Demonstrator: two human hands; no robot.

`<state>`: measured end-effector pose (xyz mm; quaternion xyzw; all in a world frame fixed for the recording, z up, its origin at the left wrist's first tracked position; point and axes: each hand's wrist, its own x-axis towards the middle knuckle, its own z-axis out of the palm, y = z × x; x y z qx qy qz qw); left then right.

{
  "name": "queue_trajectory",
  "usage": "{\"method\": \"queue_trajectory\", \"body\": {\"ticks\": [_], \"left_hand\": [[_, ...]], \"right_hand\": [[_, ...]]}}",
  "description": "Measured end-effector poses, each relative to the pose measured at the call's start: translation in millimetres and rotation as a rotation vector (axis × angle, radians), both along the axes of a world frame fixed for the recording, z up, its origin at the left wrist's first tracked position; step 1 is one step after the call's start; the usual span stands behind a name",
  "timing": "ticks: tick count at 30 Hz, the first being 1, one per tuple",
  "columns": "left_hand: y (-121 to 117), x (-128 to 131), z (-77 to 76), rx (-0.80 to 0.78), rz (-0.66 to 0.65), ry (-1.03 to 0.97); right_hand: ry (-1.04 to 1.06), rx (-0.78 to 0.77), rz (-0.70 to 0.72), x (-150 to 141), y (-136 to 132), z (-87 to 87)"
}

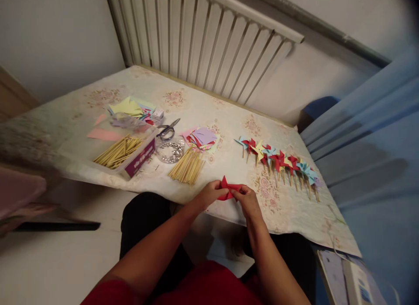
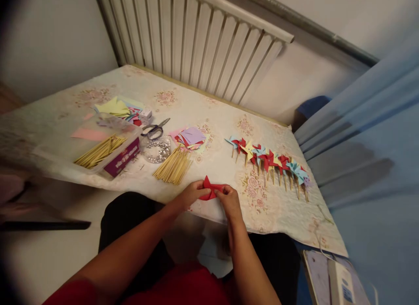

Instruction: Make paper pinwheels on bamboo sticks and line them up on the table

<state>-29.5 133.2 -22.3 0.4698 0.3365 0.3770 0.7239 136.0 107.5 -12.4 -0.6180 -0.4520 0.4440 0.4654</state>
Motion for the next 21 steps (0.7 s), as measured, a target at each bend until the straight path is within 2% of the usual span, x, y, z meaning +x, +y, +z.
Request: {"method": "queue_trajectory", "body": {"ticks": [4, 6, 9, 12, 15, 17, 21], "left_hand": [[-13.8, -2.1, -2.0, 0.175, 0.087, 0.279], [-15.6, -5.9, -6.3, 0.253, 0.166, 0.509], [-14.3, -12.9, -13.2, 0.473, 0.265, 0.875], [-12.0, -16.3, -16.8, 0.704, 0.315, 1.114], [-9.1, -12.4, -16.3, 0.847, 0.314, 1.286], [-5.6, -7.2, -13.9, 0.863, 0.309, 1.399], [5.7, 2.0, -6.2, 0.724, 0.295, 1.596]], "right_hand": [[0.192, -0.029, -0.12, 28.8, -12.8, -9.6], [0.313, -0.037, -0.172, 47.5, -18.6, -16.9], [0.453, -0.027, -0.249, 76.1, -25.9, -28.0], [0.596, -0.022, -0.254, 98.3, -31.5, -36.9], [0.726, 0.007, -0.263, 108.7, -35.6, -42.4], [0.78, 0.027, -0.247, 110.3, -37.3, -44.4], [0.826, 0.062, -0.167, 110.2, -37.8, -46.5]]}}
